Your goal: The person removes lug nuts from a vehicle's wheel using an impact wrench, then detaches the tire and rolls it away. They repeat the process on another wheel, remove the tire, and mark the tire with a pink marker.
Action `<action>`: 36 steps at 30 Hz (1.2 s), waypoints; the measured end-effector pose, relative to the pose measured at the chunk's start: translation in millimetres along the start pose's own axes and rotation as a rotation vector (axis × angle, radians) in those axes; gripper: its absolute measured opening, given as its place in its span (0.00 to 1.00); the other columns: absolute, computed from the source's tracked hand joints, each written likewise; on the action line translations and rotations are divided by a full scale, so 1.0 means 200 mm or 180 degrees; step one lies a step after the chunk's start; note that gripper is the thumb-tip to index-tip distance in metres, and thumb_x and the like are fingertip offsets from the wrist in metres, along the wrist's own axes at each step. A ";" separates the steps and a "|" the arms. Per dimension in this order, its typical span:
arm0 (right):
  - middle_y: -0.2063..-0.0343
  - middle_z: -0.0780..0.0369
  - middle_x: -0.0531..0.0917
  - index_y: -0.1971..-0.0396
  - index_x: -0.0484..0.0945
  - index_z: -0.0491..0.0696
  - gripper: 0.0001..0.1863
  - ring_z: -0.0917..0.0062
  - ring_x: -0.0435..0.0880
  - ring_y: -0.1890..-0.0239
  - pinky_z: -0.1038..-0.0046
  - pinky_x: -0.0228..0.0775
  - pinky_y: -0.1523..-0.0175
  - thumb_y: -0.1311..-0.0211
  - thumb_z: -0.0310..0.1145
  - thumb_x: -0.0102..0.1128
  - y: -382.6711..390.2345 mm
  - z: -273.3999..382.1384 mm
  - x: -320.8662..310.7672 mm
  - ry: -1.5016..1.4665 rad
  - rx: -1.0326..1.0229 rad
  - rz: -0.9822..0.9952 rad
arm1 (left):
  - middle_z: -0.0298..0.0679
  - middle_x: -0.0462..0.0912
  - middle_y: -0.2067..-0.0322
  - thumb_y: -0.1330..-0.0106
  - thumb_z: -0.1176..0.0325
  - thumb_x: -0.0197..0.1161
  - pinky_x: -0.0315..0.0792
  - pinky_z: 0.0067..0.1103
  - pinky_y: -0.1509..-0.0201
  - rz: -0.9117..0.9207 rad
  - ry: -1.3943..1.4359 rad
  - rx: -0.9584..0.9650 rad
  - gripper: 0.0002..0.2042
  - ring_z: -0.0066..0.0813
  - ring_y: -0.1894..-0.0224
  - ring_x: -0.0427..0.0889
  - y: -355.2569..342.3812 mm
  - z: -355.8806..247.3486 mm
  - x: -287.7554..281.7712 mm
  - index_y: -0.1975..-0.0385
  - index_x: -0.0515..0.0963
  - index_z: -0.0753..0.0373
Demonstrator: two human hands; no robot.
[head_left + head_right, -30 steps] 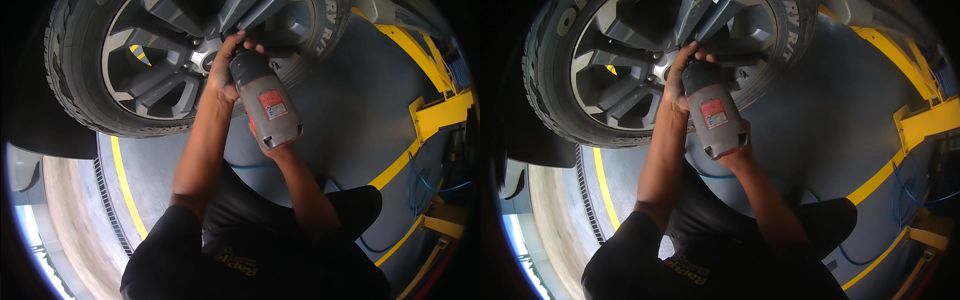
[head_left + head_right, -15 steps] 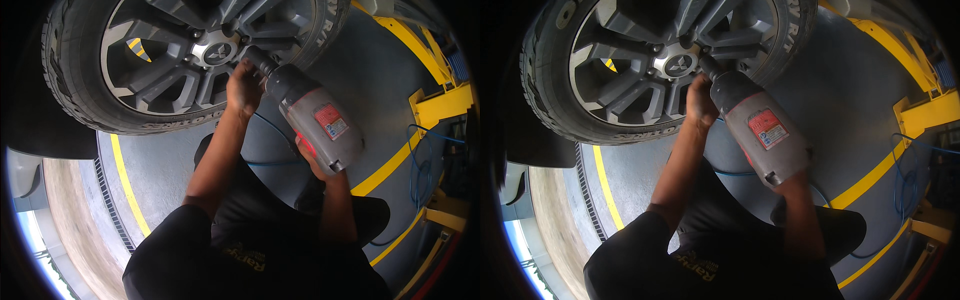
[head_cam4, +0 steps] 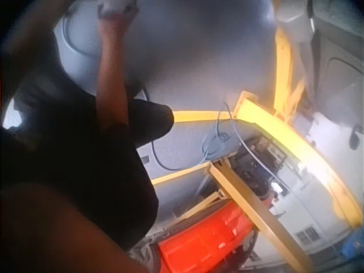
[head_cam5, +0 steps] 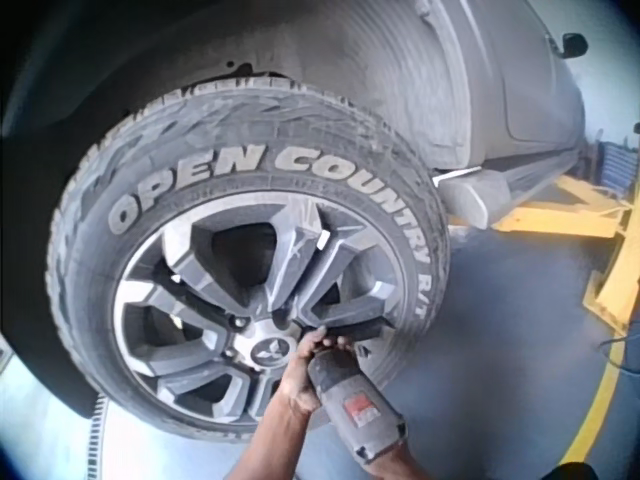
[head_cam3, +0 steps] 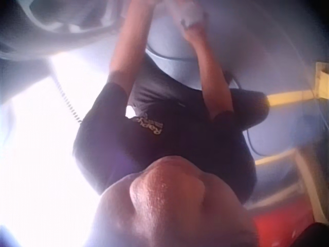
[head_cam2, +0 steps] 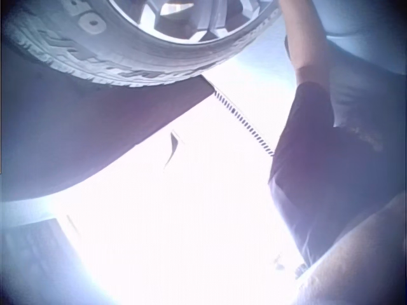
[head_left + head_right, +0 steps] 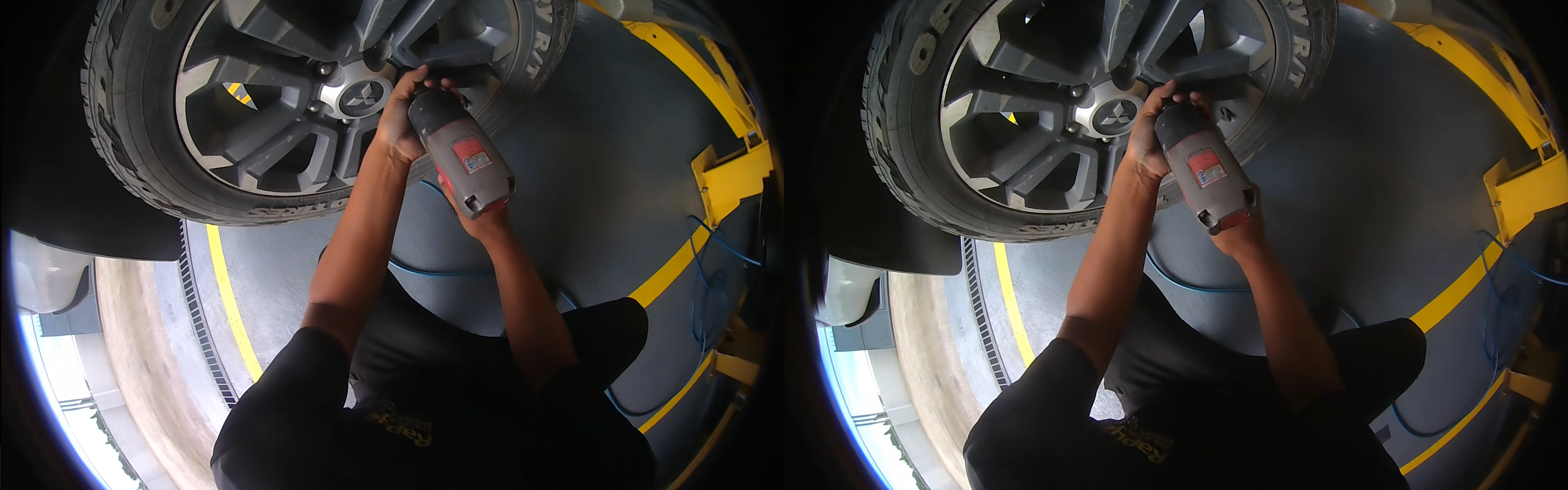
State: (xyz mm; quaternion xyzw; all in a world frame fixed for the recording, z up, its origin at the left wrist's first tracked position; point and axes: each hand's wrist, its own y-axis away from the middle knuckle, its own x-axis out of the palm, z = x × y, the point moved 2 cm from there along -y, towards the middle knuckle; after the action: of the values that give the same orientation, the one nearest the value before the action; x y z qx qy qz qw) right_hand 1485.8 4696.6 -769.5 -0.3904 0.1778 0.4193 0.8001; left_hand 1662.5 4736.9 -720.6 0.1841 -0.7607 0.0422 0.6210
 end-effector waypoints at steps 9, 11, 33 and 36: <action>0.61 0.59 0.84 0.58 0.83 0.47 0.10 0.64 0.84 0.60 0.64 0.77 0.55 0.39 0.29 0.67 0.00 0.00 0.10 -0.0257 -0.0649 -0.0600 | 0.32 0.71 0.65 0.41 0.60 0.61 0.71 0.35 0.43 0.1436 0.0817 0.0384 0.08 0.27 0.60 0.76 -0.12 0.09 -0.11 0.72 0.71 0.55; 0.61 0.59 0.84 0.57 0.83 0.47 0.10 0.65 0.84 0.59 0.64 0.77 0.55 0.39 0.29 0.67 -0.01 0.03 0.08 -0.0571 -0.0386 -0.0522 | 0.32 0.71 0.64 0.42 0.60 0.61 0.70 0.37 0.42 0.1306 0.0716 0.0363 0.08 0.27 0.59 0.75 -0.10 0.08 -0.09 0.71 0.71 0.54; 0.65 0.60 0.83 0.60 0.81 0.46 0.09 0.67 0.82 0.64 0.64 0.74 0.59 0.40 0.29 0.65 -0.03 0.03 0.08 -0.0640 -0.0486 -0.0499 | 0.41 0.83 0.70 0.38 0.59 0.67 0.81 0.32 0.64 -0.0565 -0.0866 0.0358 0.11 0.36 0.70 0.83 0.03 -0.02 0.03 0.73 0.75 0.57; 0.61 0.59 0.83 0.55 0.82 0.48 0.13 0.63 0.83 0.59 0.61 0.75 0.55 0.40 0.31 0.66 0.05 -0.04 0.17 -0.1201 0.0489 -0.0178 | 0.41 0.82 0.71 0.38 0.59 0.67 0.80 0.32 0.63 -0.0657 -0.1010 0.0241 0.11 0.36 0.69 0.83 0.02 0.02 0.03 0.72 0.75 0.57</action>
State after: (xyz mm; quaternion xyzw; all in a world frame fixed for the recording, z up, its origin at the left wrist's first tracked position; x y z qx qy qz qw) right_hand 1496.9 4711.7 -799.9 -0.2475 0.0452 0.4479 0.8579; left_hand 1656.5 4737.4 -715.1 0.2887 -0.8240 -0.0227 0.4870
